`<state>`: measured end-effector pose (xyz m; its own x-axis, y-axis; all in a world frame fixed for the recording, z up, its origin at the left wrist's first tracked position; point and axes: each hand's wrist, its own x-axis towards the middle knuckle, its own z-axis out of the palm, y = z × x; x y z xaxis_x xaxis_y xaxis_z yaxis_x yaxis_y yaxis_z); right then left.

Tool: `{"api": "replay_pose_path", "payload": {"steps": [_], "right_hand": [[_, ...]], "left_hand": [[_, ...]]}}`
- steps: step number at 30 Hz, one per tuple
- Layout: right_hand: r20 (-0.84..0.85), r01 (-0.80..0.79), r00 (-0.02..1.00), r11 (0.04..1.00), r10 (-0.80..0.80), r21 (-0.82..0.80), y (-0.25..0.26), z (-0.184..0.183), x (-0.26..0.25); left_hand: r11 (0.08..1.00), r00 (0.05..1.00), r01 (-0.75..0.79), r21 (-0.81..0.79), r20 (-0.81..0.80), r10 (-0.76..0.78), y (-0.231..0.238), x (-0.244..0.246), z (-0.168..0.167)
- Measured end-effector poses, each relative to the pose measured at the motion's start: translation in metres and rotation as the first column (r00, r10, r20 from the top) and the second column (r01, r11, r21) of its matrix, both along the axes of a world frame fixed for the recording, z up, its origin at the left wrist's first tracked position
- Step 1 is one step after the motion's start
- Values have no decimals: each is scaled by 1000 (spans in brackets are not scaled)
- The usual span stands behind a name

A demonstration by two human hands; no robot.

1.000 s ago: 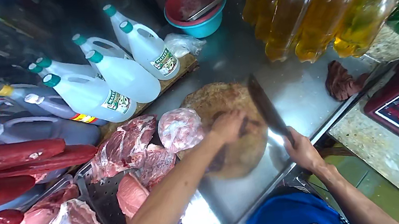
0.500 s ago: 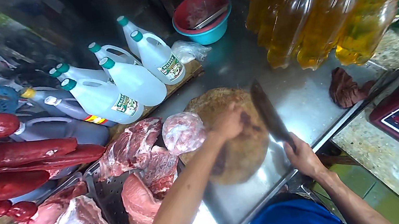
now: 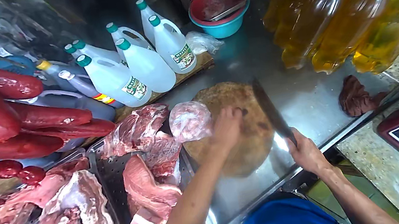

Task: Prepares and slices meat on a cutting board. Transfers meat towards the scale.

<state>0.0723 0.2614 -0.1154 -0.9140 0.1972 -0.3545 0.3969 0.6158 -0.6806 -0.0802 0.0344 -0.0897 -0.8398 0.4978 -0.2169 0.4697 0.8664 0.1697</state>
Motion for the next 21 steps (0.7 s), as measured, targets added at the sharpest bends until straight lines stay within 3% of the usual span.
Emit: {"api": "replay_pose_path", "payload": {"steps": [3, 6, 9, 13, 15, 18, 21], "right_hand": [[30, -16, 999, 1000, 16, 10, 2, 2, -4], [21, -25, 999, 999, 24, 27, -4, 7, -2], [-91, -19, 996, 999, 22, 34, -22, 22, -4], [-248, -14, 968, 993, 43, 118, -53, 54, -22], [-174, -59, 981, 986, 87, 157, -63, 57, -35], [116, -176, 981, 969, 157, 174, -71, 40, -49], [144, -141, 982, 982, 122, 125, -65, 28, -48]], "left_hand": [[981, 983, 181, -69, 43, -178, 0, 10, -8], [993, 997, 67, -97, 53, -62, -6, 2, -6], [993, 993, -104, -60, 42, 107, -7, -3, -6], [984, 994, -61, 165, -82, 75, -13, 0, -17], [980, 990, -39, 196, -128, 65, -16, -1, -21], [978, 992, -68, 197, -91, 87, -17, -4, -23], [978, 999, -36, 205, 7, 36, -17, -15, -20]]}}
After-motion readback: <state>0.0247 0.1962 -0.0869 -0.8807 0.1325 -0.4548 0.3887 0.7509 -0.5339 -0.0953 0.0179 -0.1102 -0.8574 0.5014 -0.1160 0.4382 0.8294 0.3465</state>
